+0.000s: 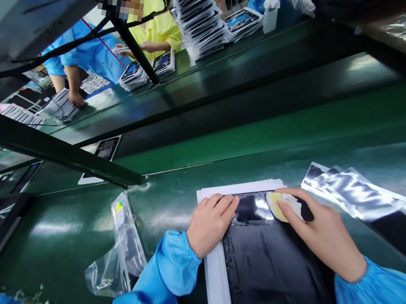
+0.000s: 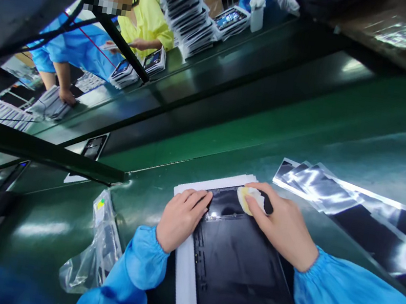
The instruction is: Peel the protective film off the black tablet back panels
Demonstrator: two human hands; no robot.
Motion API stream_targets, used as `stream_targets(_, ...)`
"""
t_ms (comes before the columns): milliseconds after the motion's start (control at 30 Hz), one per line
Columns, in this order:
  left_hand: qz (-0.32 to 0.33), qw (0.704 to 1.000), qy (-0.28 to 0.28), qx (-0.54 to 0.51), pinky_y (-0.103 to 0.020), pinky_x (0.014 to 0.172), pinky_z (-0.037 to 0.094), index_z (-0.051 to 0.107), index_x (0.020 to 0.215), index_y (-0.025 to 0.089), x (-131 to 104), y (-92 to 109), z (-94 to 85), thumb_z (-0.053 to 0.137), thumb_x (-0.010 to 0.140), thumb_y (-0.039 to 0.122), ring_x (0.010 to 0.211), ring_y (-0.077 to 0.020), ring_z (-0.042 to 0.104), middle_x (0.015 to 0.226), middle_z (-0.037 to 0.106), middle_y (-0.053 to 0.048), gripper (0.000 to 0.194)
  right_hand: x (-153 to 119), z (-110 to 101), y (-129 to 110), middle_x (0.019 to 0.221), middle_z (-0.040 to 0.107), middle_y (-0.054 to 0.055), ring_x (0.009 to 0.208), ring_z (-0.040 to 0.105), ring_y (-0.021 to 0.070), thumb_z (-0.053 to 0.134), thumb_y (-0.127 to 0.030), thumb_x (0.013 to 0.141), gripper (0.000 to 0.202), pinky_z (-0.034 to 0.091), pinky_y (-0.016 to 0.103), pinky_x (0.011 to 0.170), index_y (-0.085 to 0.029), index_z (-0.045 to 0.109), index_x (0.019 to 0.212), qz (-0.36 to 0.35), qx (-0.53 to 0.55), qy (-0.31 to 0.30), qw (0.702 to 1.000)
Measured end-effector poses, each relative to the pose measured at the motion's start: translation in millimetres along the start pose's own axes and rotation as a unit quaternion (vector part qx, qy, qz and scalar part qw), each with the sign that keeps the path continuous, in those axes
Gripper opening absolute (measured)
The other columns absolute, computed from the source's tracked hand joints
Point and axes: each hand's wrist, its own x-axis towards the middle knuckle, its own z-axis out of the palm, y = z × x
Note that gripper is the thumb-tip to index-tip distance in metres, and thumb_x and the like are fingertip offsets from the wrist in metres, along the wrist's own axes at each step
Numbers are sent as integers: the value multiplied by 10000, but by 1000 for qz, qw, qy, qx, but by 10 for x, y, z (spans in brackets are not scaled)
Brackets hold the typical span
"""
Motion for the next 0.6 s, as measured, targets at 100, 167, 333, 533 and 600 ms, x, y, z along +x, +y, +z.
stream_targets(100, -3, 1000, 3, -4, -282, 703, 499, 532, 1212, 175, 27, 22, 18, 472, 910, 258, 947, -167, 566, 1105, 641, -47, 319, 25, 37, -76, 517, 611, -49, 294, 447, 129, 382, -399, 647, 210, 346, 260, 397, -314, 514, 786, -17, -23, -6, 1000)
stream_targets(167, -18, 1000, -2, 0, -284, 679, 499, 542, 1199, 179, 58, 34, 12, 490, 899, 254, 888, -167, 579, 1059, 651, -47, 313, 37, 93, -128, 449, 573, -58, 326, 482, 152, 388, -387, 649, 195, 336, 258, 399, -315, 517, 778, -32, -35, -9, 999)
stream_targets(333, 6, 1000, -12, -8, -288, 704, 521, 547, 1194, 190, 42, 6, -40, 513, 886, 255, 923, -169, 589, 1080, 656, -44, 317, 53, 168, -155, 399, 542, -59, 304, 472, 155, 379, -389, 660, 237, 296, 249, 367, -292, 532, 813, -49, -56, -12, 997)
stream_targets(533, 33, 998, -15, -42, -314, 784, 539, 570, 1189, 285, -103, -34, -85, 531, 875, 240, 1078, -196, 574, 1232, 622, -20, 320, 23, 197, -177, 425, 576, -42, 375, 527, 148, 378, -382, 666, 276, 317, 238, 403, -269, 562, 839, -47, -53, -11, 997)
stream_targets(600, 28, 999, -11, -42, -325, 771, 548, 577, 1186, 307, -112, -29, -80, 544, 867, 239, 1074, -204, 581, 1234, 622, -22, 328, 11, 194, -172, 439, 587, -48, 390, 536, 139, 388, -385, 662, 278, 323, 231, 414, -280, 566, 849, -52, -46, -17, 997)
